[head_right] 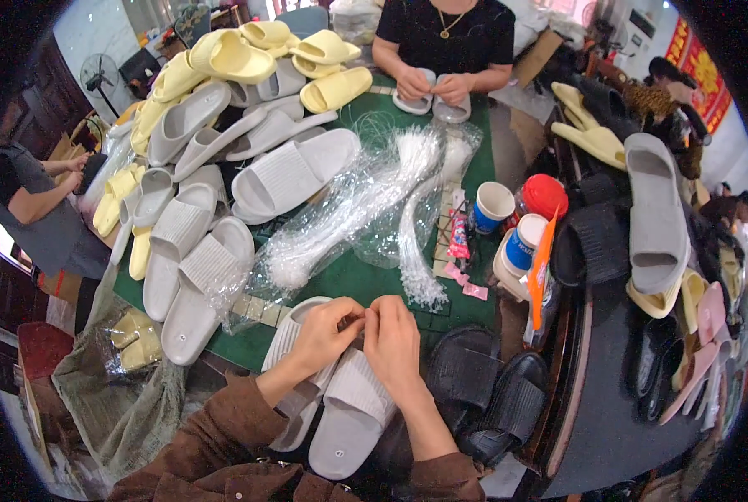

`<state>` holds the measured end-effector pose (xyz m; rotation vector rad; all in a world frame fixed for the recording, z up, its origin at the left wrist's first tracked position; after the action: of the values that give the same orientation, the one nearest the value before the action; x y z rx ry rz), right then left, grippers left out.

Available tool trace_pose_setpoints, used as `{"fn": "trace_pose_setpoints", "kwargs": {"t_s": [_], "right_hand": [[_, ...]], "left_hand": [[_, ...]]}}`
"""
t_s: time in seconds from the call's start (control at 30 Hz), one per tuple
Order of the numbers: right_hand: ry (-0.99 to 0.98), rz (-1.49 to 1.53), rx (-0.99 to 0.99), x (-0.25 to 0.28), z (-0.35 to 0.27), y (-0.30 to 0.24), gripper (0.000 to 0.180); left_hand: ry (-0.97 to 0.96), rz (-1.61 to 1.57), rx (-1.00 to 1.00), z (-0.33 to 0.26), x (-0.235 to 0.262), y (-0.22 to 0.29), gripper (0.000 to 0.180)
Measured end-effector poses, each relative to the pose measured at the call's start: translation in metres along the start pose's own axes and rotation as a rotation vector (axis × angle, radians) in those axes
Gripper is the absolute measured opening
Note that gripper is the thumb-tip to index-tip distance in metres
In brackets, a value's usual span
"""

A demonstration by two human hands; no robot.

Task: Finishing and inspecting sandals by removing stray threads and organizing pairs.

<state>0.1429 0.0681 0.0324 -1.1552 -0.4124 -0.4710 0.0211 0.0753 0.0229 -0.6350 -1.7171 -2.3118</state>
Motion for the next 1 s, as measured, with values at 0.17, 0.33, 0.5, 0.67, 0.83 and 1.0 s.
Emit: {"fn": "trace_pose_setpoints", "kwargs": {"t_s": [0.17,0.33,0.5,0.67,0.83,1.0], "right_hand": [[-0.037,0.028,-0.021,-0.004,-0.003,0.002,0.008],[-0.042,0.085,-0.04,-0.004,-0.002,0.005,0.008],[-0.024,0.057,-0.039,-0.003,0.0,0.001,0.007],[0.02,0.051,-0.034,0.003,-0.002,0.003,0.007],[0.015,0.055,-0.058,0.002,-0.003,0.002,0.007],[-0.056,-0.021,-0.018,-0.004,-0.002,-0.001,0.009]], "left_hand": [[0.024,0.018,0.023,-0.005,0.0,-0.003,0.01],[0.004,-0.014,0.067,-0.002,0.002,-0.003,0.011],[-0.01,0.009,0.045,0.003,0.003,0.0,0.012],[-0.011,-0.034,0.016,0.001,0.001,0.003,0.013],[0.005,-0.028,0.04,-0.002,0.001,-0.001,0.012],[0.03,-0.01,0.04,-0.005,0.001,-0.004,0.013]]}}
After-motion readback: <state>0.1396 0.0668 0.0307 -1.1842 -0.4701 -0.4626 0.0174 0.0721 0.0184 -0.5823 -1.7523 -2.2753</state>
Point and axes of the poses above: each hand's wrist, its own z-axis towards the middle knuckle, its own x-axis out of the back of the hand, y = z × x, the point moved 7 cm from there along z, towards the middle knuckle, and after that the axes turned 1 degree about -y, right-handed, at the moved point
